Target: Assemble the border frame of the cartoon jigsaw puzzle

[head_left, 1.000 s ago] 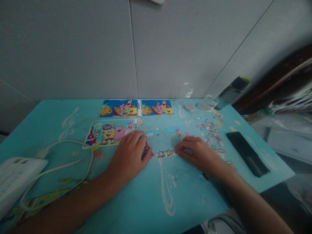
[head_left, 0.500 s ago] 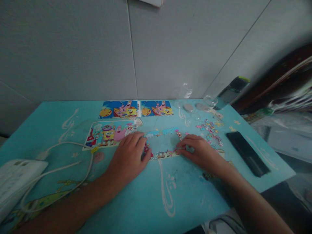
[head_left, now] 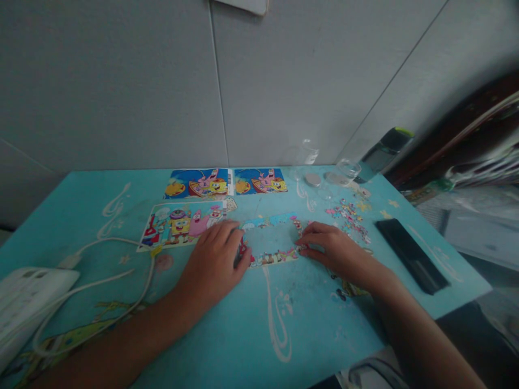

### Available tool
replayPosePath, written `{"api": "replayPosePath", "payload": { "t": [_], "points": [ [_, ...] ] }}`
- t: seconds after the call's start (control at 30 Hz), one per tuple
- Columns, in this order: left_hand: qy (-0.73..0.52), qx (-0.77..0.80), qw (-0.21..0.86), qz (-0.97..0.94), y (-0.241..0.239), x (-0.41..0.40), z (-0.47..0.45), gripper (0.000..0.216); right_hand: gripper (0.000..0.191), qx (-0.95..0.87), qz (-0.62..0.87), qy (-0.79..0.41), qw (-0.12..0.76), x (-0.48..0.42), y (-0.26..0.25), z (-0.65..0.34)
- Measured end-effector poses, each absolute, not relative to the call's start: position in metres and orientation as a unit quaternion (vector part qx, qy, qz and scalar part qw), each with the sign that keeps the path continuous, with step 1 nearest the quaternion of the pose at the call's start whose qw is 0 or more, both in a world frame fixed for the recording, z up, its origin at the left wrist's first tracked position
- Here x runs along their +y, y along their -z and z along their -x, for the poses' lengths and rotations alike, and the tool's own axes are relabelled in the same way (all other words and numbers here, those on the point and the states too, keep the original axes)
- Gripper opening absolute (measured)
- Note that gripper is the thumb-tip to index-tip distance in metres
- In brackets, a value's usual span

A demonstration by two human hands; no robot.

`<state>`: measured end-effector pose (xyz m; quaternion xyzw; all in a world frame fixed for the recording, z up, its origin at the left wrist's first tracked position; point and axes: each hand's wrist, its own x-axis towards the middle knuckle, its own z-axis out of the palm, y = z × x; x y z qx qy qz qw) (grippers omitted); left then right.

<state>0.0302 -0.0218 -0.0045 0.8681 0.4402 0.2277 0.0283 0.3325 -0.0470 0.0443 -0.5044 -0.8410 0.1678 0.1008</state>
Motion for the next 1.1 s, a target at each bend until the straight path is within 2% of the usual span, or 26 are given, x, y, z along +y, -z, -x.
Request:
{"api": "replayPosePath", "payload": {
  "t": [0.53,0.87,1.1],
  "points": [
    [-0.223,0.438,0.025,-0.87,0.0055,-0.0219,-0.0296,0.02,0.019,-0.86,0.453,-0.207,0.107,-0.047,-0.0513,-0.3361],
    [-0.218,0.443,0.025,-0.87,0.0056,-0.0214,-0.0304,0.019,0.011,-0.857,0.462,-0.205,0.099,-0.0484,-0.0523,-0.3342],
    [-0.216,0.442,0.025,-0.87,0.0067,-0.0214,-0.0304,0.021,0.017,-0.859,0.459,-0.202,0.104,-0.0483,-0.0527,-0.3342]
  ]
}}
